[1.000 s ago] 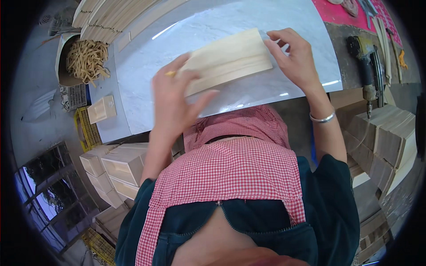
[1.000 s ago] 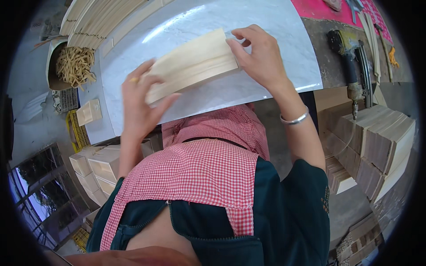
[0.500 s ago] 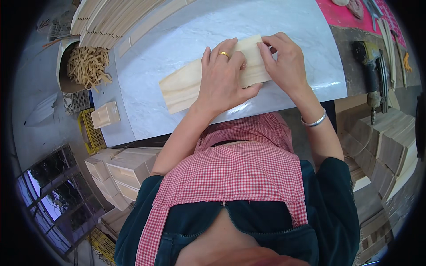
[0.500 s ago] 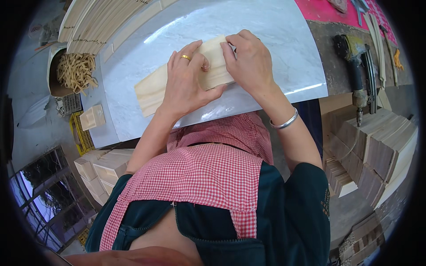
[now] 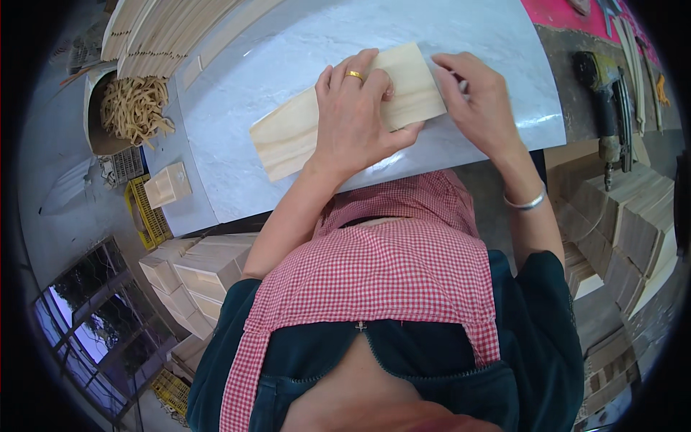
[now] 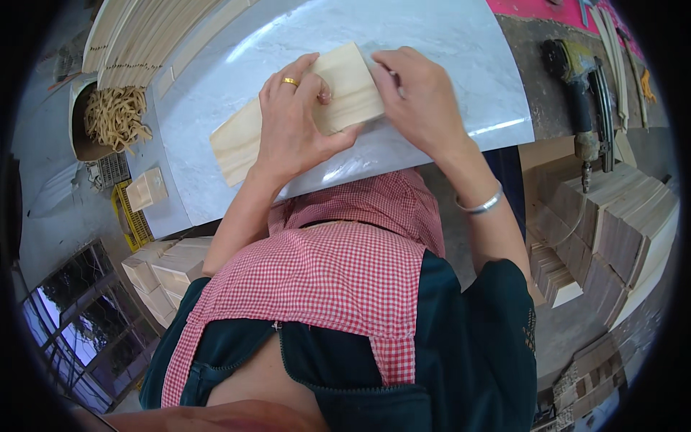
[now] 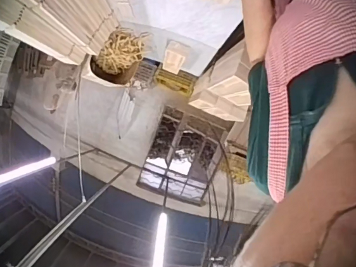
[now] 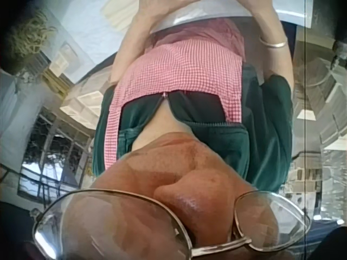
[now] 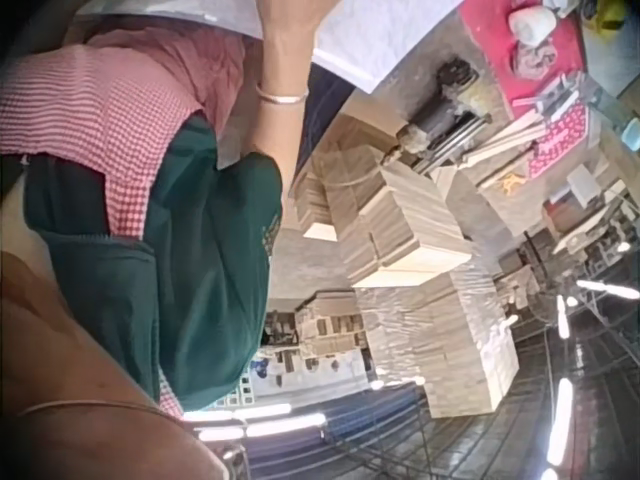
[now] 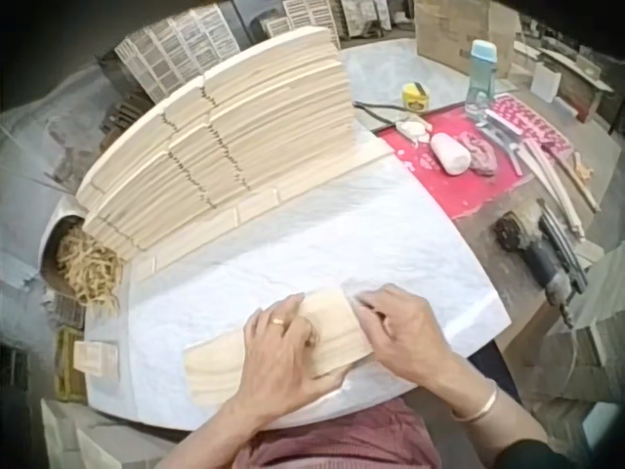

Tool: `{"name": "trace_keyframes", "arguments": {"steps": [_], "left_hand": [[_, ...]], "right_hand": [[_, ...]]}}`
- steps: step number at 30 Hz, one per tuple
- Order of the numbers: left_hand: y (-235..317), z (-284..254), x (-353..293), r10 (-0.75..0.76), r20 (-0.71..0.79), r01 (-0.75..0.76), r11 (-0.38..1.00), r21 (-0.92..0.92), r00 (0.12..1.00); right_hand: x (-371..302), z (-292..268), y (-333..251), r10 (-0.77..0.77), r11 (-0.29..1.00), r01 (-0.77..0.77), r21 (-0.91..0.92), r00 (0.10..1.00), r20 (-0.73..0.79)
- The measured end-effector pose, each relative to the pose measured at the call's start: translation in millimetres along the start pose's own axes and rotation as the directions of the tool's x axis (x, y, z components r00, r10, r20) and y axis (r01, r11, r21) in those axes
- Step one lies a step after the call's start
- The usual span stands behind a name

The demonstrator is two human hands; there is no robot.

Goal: Assemble wooden boxes by applying glue to the edges and securing the joints with a pneumatic nail gun.

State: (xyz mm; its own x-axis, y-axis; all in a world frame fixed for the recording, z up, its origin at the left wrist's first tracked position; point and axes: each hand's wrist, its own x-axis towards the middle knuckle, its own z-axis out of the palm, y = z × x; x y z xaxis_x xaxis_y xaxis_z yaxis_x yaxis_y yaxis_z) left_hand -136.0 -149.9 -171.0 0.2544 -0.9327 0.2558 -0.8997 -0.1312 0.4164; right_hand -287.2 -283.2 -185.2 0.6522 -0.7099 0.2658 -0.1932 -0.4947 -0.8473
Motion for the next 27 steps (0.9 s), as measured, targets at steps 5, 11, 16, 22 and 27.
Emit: {"name": "trace_keyframes", "arguments": {"steps": [5, 11, 16, 22, 27], "left_hand": [[-3.5, 4.0, 0.9, 0.056, -0.046, -0.055, 0.998, 0.013, 0.997], [-2.4, 6.8, 0.6, 0.070, -0.052, -0.069, 0.997, 0.027, 0.996], [0.5, 5.9, -0.2, 0.057, -0.044, -0.056, 0.998, 0.029, 0.997], [2.7, 4.5, 0.1, 0.041, -0.029, -0.041, 0.999, 0.019, 0.999], [-3.2, 2.1, -0.7, 0.044, -0.001, -0.043, 0.998, 0.040, 0.999]], "right_hand": [[-31.4, -27.1, -4.8, 0.019, 0.988, -0.001, -0.151, 0.993, 0.115], [-43.0, -21.2, -10.6, -0.069, 0.955, 0.106, -0.276, 0.988, 0.140], [-39.1, -20.6, -5.4, -0.124, 0.944, 0.170, -0.282, 0.977, 0.173], [-39.6, -22.2, 3.5, -0.159, 0.939, 0.214, -0.270, 0.964, 0.212], [-29.9, -30.2, 2.3, -0.033, 0.998, 0.043, -0.055, 0.984, 0.177]]}}
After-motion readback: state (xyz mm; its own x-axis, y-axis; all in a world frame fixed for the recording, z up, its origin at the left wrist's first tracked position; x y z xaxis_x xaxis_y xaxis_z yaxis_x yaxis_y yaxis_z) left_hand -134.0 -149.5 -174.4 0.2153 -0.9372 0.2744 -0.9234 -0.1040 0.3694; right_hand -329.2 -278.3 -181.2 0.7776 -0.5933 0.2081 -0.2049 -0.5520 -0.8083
